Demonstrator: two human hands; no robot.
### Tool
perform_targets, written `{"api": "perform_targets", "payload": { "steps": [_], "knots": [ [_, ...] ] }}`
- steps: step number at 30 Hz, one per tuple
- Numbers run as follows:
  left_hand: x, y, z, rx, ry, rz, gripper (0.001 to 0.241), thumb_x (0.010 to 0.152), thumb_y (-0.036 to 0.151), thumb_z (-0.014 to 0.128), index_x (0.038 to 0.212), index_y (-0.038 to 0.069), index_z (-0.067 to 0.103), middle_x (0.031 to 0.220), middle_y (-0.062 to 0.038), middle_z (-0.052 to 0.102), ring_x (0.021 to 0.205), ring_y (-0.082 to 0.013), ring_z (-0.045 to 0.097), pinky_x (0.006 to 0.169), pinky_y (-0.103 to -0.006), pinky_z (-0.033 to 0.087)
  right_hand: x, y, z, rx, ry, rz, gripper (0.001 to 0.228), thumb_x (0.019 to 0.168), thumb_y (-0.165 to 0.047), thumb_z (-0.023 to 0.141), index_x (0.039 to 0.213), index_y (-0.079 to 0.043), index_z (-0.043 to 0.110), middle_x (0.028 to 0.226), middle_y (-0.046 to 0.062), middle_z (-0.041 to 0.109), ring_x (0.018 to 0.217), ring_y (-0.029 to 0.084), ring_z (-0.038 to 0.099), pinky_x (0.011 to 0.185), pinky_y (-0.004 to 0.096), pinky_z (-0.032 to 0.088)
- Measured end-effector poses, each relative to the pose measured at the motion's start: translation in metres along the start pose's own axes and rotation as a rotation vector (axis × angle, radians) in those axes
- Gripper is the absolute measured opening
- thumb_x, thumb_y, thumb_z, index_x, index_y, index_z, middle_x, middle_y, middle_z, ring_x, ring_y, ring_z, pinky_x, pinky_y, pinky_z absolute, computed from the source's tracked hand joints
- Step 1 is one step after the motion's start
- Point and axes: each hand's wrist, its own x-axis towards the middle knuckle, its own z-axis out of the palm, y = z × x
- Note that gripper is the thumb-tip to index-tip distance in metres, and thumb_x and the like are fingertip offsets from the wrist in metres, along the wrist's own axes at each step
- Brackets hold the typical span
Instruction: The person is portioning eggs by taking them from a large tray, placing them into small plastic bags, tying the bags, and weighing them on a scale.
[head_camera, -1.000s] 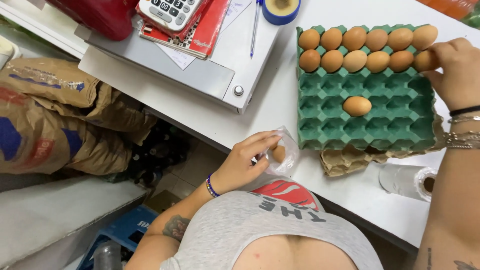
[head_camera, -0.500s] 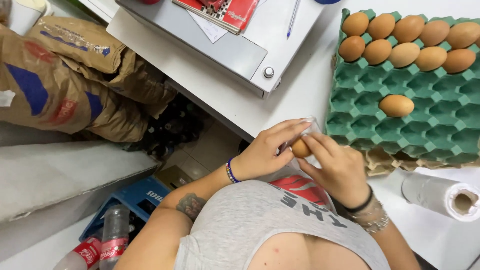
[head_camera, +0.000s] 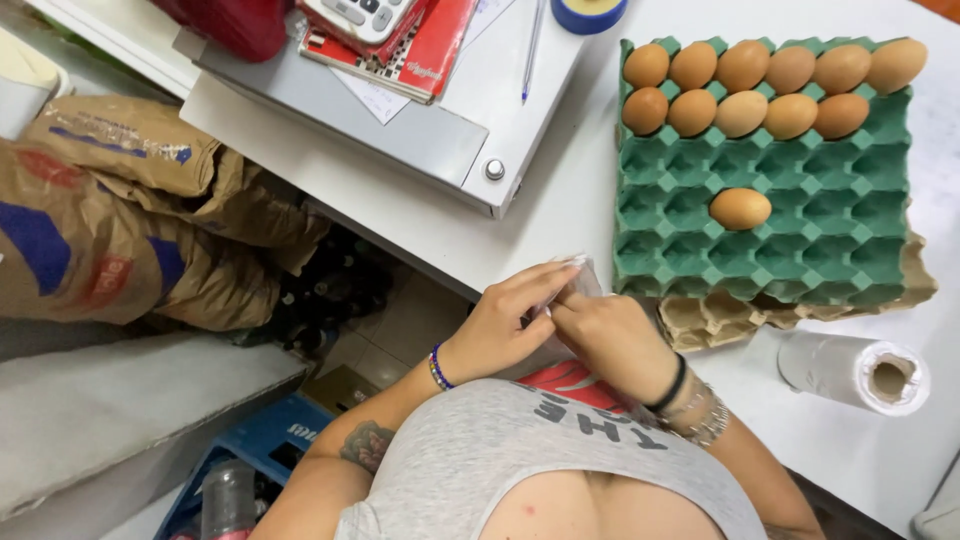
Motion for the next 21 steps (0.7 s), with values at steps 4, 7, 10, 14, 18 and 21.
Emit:
{"api": "perform_targets", "payload": {
  "steps": [4,7,10,14,18,21],
  "knots": [
    [0.002,0.001,-0.005,0.001,-0.016,-0.014,0.061,0.084,-0.005,0.052,0.145,0.005,0.056,0.143,-0.020,0.061,0.130,-0.0350,0.062,0.100,-0.0415,0.056,-0.012,0.053,-0.126,-0.044,0.268,0.159,0.010,0.097,-0.007,0.070,0.102,-0.016,0.070,0.102,0.002,0.078,0.081,0.021,0.071,0.059,0.036,0.052],
    [0.001,0.001,-0.007,0.014,-0.049,-0.009,0.060,0.088,-0.005,0.050,0.146,0.007,0.053,0.147,-0.017,0.059,0.136,-0.0288,0.060,0.108,-0.0354,0.052,-0.020,0.169,-0.143,-0.375,0.252,0.373,0.007,0.099,-0.011,0.072,0.105,-0.013,0.068,0.113,0.003,0.071,0.080,0.025,0.068,0.057,0.039,0.051],
    [0.001,0.000,-0.008,0.003,-0.061,0.008,0.057,0.089,-0.005,0.051,0.145,0.007,0.054,0.146,-0.017,0.059,0.136,-0.0299,0.059,0.114,-0.0377,0.049,-0.025,0.281,-0.129,-0.496,0.154,0.427,0.048,0.086,-0.008,0.072,0.133,-0.007,0.065,0.135,0.012,0.064,0.099,0.039,0.066,0.071,0.050,0.055],
    [0.003,0.003,-0.013,0.001,-0.097,0.020,0.053,0.089,-0.005,0.049,0.141,0.002,0.056,0.148,-0.015,0.058,0.139,-0.0312,0.056,0.116,-0.0402,0.047,-0.014,0.350,-0.115,-0.336,-0.091,0.543,0.074,0.078,-0.004,0.073,0.150,-0.017,0.061,0.139,0.013,0.067,0.115,0.039,0.067,0.078,0.054,0.059],
    [0.004,-0.004,-0.015,0.017,-0.087,-0.026,0.054,0.088,-0.004,0.051,0.141,0.005,0.057,0.146,-0.016,0.060,0.136,-0.0301,0.059,0.109,-0.0383,0.052,-0.027,0.368,-0.109,-0.466,-0.020,0.508,0.011,0.085,-0.013,0.066,0.087,-0.024,0.065,0.097,-0.002,0.069,0.085,0.025,0.066,0.060,0.039,0.048],
    [0.006,-0.005,-0.016,-0.002,-0.089,-0.074,0.054,0.088,-0.004,0.051,0.140,0.006,0.059,0.144,-0.016,0.060,0.123,-0.0242,0.064,0.083,-0.0304,0.056,-0.044,0.385,-0.106,-0.703,-0.011,0.405,0.040,0.087,-0.027,0.075,0.127,-0.031,0.072,0.113,-0.008,0.077,0.098,0.019,0.076,0.068,0.034,0.060]
  ]
}}
